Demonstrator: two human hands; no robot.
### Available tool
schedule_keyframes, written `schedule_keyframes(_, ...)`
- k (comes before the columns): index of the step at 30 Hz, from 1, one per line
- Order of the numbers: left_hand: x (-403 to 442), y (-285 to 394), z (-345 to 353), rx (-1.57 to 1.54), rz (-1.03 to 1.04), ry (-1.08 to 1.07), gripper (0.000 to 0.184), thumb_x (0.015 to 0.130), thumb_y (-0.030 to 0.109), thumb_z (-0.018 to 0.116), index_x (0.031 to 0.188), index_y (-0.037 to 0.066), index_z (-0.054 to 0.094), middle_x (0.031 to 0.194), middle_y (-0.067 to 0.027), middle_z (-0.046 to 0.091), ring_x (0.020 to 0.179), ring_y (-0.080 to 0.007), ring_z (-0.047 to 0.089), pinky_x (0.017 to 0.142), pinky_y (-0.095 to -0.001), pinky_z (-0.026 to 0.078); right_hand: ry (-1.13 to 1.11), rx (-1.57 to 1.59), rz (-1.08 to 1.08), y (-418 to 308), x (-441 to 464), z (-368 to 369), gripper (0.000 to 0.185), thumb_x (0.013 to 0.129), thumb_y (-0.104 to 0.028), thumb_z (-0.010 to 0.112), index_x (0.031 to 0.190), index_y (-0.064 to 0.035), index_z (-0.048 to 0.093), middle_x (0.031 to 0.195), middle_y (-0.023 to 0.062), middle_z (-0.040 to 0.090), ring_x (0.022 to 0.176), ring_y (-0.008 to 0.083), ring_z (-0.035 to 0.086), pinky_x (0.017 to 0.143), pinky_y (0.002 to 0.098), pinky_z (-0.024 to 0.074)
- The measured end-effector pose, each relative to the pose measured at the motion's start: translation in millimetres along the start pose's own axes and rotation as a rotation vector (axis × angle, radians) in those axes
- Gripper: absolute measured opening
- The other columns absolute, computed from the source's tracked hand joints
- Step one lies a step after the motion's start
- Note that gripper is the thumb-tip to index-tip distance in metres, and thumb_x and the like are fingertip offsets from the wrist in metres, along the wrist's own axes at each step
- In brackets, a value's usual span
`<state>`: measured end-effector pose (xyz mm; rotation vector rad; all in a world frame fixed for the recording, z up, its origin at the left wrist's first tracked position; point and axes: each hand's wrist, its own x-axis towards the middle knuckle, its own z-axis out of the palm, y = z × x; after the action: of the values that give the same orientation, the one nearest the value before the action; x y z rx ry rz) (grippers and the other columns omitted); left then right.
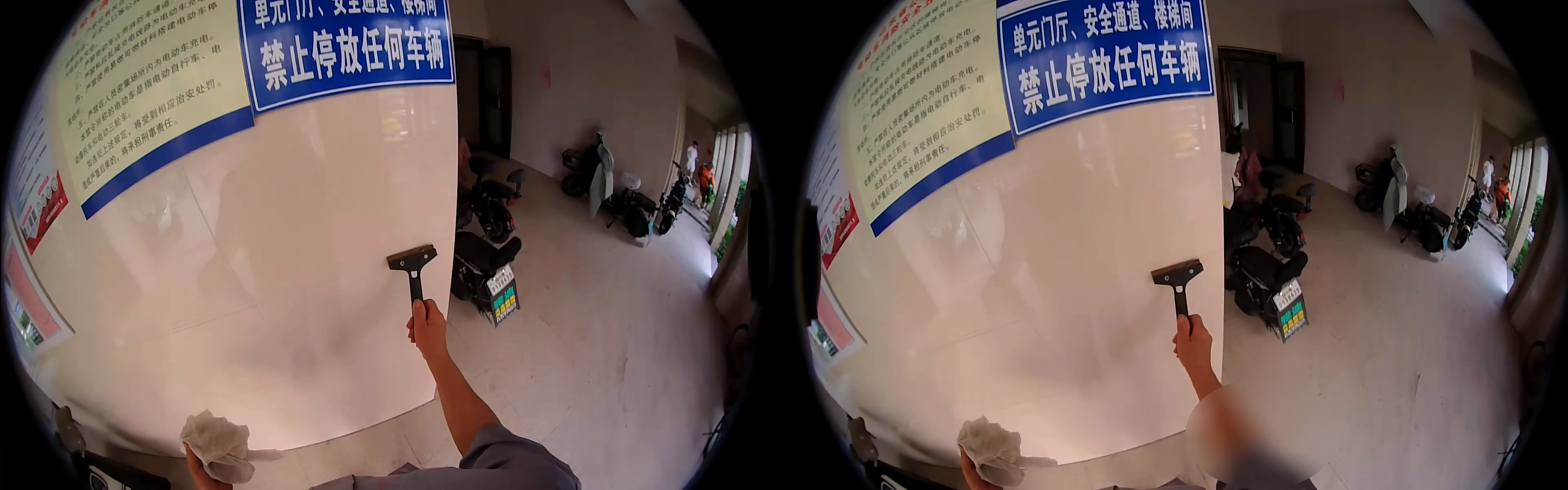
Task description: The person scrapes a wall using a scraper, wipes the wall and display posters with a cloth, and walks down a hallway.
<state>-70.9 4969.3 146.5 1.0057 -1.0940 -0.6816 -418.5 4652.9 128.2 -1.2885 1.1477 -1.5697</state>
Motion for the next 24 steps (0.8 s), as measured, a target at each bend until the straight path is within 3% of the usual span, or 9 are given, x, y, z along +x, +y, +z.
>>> schedule_keyframes(2,5.1,1.2,5.0,-0.124,-0.035,0.017,0.057,0.09,0.043,0.04,0.131,0.003,0.036,0.129,-0.0159,0.044,0.119,-0.0312,0.042,0.1,-0.0484,0.035,0.026,-0.03,-0.076,-37.0,0.2,1.7,0.032,0.094,-0.031,0.041,0.079,-0.0044,0.048,0.051,0.0025,0.048,0.036,0.0079,0.042,0.032,0.0234,0.0325)
schedule_keyframes(4,14.2,5.2,9.4,-0.193,-0.043,0.029,0.056,0.091,0.041,0.041,0.131,0.003,0.037,0.128,-0.0158,0.045,0.118,-0.0308,0.044,0.099,-0.0474,0.036,-0.056,0.039,0.032,-90.4,29.1,3.6,0.031,0.094,-0.031,0.042,0.079,-0.0045,0.047,0.052,0.0026,0.048,0.036,0.0085,0.042,0.032,0.024,0.0325)
schedule_keyframes(8,30.0,4.1,15.5,-0.292,-0.052,0.024,0.054,0.091,0.038,0.043,0.13,0.002,0.038,0.125,-0.0156,0.047,0.115,-0.0299,0.047,0.096,-0.0454,0.039,-0.105,0.068,-0.1,-164.4,63.9,3.9,0.032,0.093,-0.033,0.042,0.079,-0.0043,0.047,0.052,0.0044,0.049,0.036,0.0105,0.042,0.034,0.0251,0.0336)
schedule_keyframes(11,55.0,1.3,30.2,-0.35,-0.037,-0.031,0.052,0.091,0.036,0.044,0.129,0.002,0.038,0.123,-0.0155,0.049,0.112,-0.0292,0.049,0.095,-0.0438,0.041,-0.108,0.103,-0.119,-185.7,71.0,6.3,0.033,0.093,-0.034,0.042,0.08,-0.0039,0.047,0.052,0.0055,0.049,0.037,0.0113,0.043,0.035,0.0255,0.0345)
schedule_keyframes(14,77.8,-6.7,51.6,-0.448,-0.023,-0.107,0.05,0.091,0.034,0.046,0.128,0.001,0.039,0.121,-0.0154,0.05,0.11,-0.0286,0.051,0.093,-0.0423,0.043,-0.1,0.099,-0.07,-149.1,51.7,8.0,0.034,0.093,-0.034,0.042,0.08,-0.0031,0.048,0.052,0.0061,0.05,0.036,0.0117,0.044,0.034,0.0258,0.0351)
schedule_keyframes(15,82.0,-6.8,58.1,-0.696,-0.162,0.076,0.047,0.092,0.028,0.044,0.129,-0.001,0.036,0.121,-0.0155,0.049,0.108,-0.027,0.052,0.089,-0.0379,0.045,-0.097,0.026,0.048,-109.9,27.6,4.2,0.033,0.093,-0.033,0.042,0.08,-0.0032,0.048,0.05,0.006,0.049,0.035,0.0118,0.044,0.033,0.0256,0.0351)
schedule_keyframes(18,120.1,-15.5,57.3,-0.605,-0.16,0.018,0.044,0.092,0.026,0.044,0.126,-0.001,0.038,0.117,-0.014,0.052,0.106,-0.0254,0.053,0.086,-0.0364,0.046,-0.102,0.062,0.114,-110.6,18.3,-3.1,0.032,0.093,-0.032,0.043,0.082,-0.0026,0.05,0.051,0.0051,0.05,0.035,0.0109,0.044,0.033,0.0252,0.0357)
schedule_keyframes(24,183.5,41.3,112.1,-0.56,0.095,0.147,0.033,0.091,0.012,0.046,0.121,-0.001,0.042,0.113,-0.011,0.054,0.1,-0.0194,0.054,0.084,-0.0345,0.046,-0.107,0.082,-0.151,-179.0,25.4,-5.8,0.03,0.094,-0.029,0.042,0.088,-0.0011,0.05,0.057,0.006,0.052,0.04,0.01,0.046,0.038,0.0237,0.0377)
